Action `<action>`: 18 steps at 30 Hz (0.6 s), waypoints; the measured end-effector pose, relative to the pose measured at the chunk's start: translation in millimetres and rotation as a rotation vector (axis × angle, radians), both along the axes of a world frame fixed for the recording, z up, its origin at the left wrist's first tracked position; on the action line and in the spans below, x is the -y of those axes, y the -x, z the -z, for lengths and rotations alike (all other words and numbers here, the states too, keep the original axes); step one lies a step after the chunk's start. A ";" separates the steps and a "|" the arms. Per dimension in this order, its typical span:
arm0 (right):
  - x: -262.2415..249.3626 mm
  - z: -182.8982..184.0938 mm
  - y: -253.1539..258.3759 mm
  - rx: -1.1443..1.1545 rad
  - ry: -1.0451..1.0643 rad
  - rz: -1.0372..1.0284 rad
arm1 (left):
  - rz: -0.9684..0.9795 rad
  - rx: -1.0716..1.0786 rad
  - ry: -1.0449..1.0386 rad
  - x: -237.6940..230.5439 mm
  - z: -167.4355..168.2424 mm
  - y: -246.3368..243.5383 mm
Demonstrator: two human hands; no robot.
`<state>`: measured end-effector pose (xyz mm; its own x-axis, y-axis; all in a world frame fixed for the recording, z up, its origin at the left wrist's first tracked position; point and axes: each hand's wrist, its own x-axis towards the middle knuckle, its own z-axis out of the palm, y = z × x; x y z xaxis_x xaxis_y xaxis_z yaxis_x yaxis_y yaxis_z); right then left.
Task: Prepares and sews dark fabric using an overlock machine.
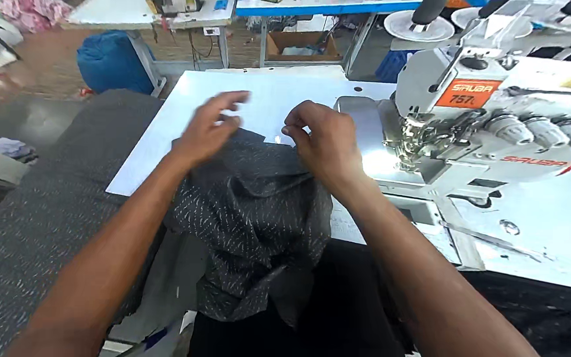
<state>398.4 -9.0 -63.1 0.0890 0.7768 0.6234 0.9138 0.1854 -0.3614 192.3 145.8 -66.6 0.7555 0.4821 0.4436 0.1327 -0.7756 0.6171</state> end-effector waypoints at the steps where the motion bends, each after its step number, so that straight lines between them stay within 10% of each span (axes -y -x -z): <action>1: 2.3 -2.8 1.7 0.005 0.005 -0.017 | 0.123 -0.045 0.007 2.6 -2.2 -15.5; 4: 20.2 -5.1 -0.5 -0.026 0.151 0.084 | 0.157 -0.279 -0.154 2.4 6.7 -40.9; 9: 5.8 7.6 -7.3 0.138 0.740 0.233 | -0.410 -0.633 -0.168 -17.6 43.6 -41.5; 18: -31.9 35.2 3.5 0.201 0.934 0.388 | -0.551 -0.188 0.083 -69.6 55.4 34.0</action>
<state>394.9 22.9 -98.3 0.3976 0.8991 -0.1832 0.9103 -0.4115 -0.0439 158.3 215.4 -122.1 0.4457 0.8535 0.2701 0.6159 -0.5113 0.5994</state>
